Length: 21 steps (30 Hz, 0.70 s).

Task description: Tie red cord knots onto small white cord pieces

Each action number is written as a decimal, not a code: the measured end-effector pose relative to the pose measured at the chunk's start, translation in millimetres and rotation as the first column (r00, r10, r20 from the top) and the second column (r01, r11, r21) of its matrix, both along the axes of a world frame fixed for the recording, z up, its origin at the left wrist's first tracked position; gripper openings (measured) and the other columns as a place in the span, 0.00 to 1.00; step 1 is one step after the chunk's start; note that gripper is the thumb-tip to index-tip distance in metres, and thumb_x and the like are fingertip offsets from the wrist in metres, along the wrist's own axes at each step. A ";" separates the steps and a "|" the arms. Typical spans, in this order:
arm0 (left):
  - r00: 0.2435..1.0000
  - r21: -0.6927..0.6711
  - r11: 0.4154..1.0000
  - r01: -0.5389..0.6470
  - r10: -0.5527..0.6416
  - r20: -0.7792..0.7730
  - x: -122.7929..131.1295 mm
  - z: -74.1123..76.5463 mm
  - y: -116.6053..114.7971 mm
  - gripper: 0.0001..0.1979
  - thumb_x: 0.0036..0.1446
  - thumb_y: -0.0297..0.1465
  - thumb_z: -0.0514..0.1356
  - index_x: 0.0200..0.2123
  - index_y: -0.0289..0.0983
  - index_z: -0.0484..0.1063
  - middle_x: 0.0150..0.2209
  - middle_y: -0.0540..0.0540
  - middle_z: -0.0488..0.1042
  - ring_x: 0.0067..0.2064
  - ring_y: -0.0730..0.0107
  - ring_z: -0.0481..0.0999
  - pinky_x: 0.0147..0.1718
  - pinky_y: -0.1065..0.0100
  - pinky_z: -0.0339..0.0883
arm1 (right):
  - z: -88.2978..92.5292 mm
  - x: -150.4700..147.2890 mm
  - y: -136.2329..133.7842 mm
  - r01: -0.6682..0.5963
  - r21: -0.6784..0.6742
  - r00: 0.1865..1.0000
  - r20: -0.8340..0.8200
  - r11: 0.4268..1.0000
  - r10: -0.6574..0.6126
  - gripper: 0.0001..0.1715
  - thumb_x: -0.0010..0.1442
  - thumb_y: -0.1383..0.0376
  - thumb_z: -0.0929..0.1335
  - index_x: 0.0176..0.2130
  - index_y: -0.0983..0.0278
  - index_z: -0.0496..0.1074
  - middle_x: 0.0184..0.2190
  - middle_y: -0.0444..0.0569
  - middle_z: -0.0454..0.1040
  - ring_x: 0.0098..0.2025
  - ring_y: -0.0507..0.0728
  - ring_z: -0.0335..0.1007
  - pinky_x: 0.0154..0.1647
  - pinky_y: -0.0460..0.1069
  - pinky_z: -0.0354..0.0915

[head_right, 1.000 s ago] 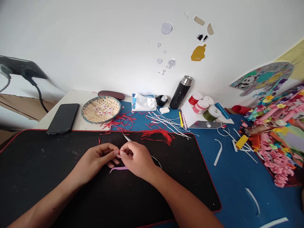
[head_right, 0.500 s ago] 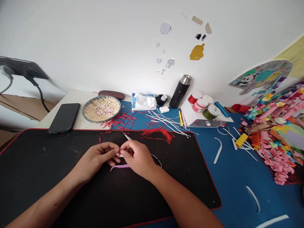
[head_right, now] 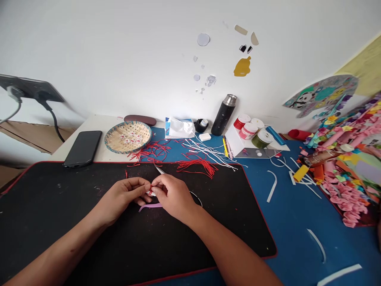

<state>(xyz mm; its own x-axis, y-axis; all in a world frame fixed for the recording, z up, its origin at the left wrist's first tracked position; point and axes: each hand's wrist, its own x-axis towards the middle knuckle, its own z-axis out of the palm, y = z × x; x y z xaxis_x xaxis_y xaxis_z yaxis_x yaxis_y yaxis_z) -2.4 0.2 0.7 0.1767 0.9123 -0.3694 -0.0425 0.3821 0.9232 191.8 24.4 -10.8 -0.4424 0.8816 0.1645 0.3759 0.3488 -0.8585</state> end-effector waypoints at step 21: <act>1.000 -0.009 1.000 0.020 -0.020 -0.014 0.5 0.2 1.3 0.15 0.50 0.43 0.73 0.33 0.36 0.82 0.28 0.46 0.81 0.31 0.64 0.80 0.29 0.70 0.73 | 3.0 0.1 -0.7 -0.004 -0.011 1.000 0.028 1.000 0.005 0.07 0.63 0.72 0.69 0.40 0.61 0.75 0.34 0.43 0.78 0.35 0.53 0.74 0.37 0.47 0.66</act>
